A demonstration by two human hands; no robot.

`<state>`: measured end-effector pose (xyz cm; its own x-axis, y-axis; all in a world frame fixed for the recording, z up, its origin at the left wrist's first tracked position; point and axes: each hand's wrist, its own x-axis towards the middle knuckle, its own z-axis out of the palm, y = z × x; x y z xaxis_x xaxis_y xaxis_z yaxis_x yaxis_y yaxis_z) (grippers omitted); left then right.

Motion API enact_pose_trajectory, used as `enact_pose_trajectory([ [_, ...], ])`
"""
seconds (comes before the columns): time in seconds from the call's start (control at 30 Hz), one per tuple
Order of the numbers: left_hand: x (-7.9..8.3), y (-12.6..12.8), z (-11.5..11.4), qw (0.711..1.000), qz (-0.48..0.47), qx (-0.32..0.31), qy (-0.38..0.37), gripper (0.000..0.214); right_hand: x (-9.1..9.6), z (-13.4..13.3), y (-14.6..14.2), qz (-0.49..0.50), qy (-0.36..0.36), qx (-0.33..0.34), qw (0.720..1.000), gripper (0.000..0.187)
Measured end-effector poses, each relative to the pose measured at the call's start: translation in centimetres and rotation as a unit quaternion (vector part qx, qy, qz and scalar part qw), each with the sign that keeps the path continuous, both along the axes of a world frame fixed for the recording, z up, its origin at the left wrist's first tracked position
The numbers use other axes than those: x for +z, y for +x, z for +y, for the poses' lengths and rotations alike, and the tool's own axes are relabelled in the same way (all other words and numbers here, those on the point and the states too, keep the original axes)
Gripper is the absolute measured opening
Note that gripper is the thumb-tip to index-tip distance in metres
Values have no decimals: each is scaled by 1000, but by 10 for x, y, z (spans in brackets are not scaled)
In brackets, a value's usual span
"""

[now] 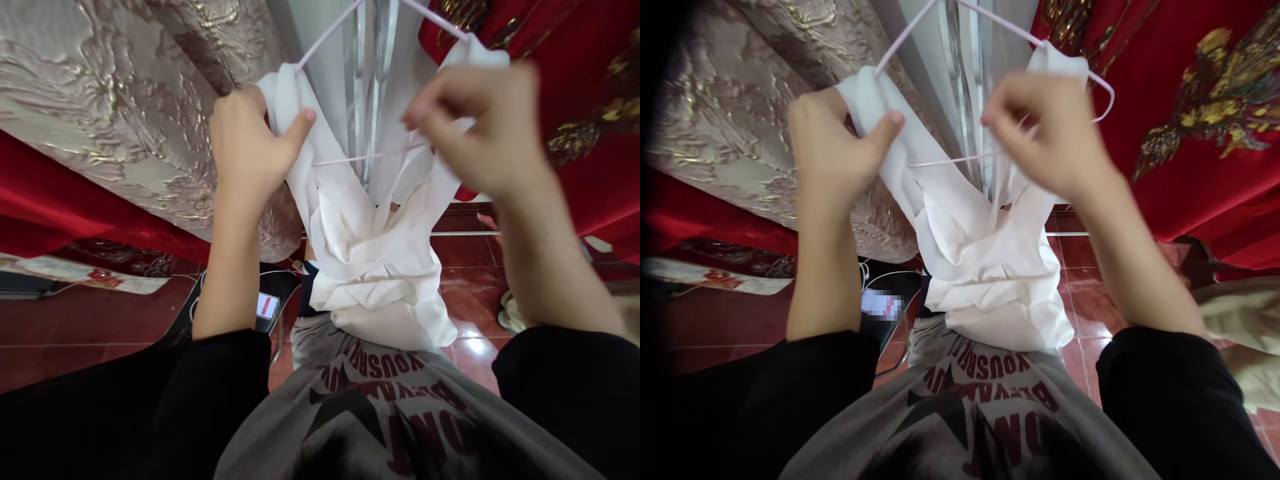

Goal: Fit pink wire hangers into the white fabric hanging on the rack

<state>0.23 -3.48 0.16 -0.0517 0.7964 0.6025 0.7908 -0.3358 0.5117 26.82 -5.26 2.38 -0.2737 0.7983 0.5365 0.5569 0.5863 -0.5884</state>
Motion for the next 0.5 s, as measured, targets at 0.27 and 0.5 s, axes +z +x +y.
enact_pose_trajectory([
  [0.27, -24, -6, 14, 984, -162, -63, 49, 47, -92, 24, -21, -29, 32, 32, 999, 19],
  [0.5, -25, -5, -2, 960, -237, -98, 115, 64, -104, 11, -39, 10, 92, -23, 995, 21],
])
